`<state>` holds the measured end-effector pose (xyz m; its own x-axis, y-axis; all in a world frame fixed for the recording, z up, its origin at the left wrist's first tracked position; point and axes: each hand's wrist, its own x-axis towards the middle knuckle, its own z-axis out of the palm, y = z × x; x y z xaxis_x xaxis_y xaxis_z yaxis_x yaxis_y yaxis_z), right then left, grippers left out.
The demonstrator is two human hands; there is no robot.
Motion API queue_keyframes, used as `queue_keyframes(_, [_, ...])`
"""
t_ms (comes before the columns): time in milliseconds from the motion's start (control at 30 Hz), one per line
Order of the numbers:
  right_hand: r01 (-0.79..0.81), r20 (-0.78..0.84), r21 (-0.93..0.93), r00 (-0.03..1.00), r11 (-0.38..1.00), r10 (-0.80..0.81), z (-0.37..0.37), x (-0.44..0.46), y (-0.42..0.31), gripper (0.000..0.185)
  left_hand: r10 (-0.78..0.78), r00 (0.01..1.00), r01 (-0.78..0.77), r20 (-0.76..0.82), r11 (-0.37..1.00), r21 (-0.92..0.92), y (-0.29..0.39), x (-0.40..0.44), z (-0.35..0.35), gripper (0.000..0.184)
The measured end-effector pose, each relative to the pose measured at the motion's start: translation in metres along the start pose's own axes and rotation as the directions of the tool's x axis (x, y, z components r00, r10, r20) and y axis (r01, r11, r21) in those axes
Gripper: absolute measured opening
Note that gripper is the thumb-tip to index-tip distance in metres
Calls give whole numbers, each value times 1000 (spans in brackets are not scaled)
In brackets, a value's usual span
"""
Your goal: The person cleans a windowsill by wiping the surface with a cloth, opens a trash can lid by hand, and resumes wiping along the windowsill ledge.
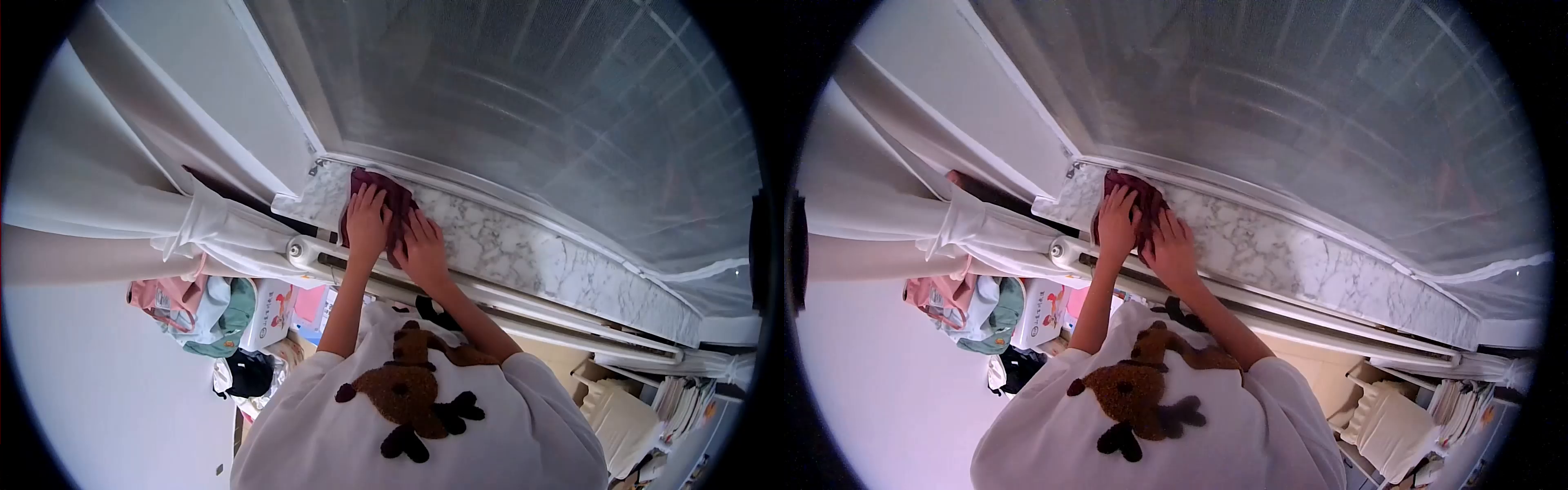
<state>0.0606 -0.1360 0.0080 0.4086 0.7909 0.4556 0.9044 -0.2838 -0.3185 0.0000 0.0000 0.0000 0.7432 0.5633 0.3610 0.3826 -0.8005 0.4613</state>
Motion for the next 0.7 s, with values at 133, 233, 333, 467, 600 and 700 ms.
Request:
queue_keyframes(133, [10,-30,6,1000,1000,-10,4,7,2,31,-21,996,31,-81,991,130,-3,21,6,39])
queue_keyframes(233, [-1,-3,-11,1000,1000,1,-3,5,-1,31,-67,994,81,-90,984,157,-3,22,13,40])
queue_keyframes(333, [-30,23,9,999,1000,29,-7,12,-8,33,-42,981,93,-192,960,264,-13,23,16,40])
queue_keyframes(467, [7,68,158,998,987,-18,0,23,-17,40,-151,981,179,-125,949,261,-38,32,5,42])
queue_keyframes(600, [31,56,163,998,986,-40,11,29,-23,40,-88,985,133,-146,933,334,-54,32,1,44])
queue_keyframes(700, [65,32,154,997,986,-70,11,30,-24,41,-136,976,191,-169,909,370,-58,33,2,43])
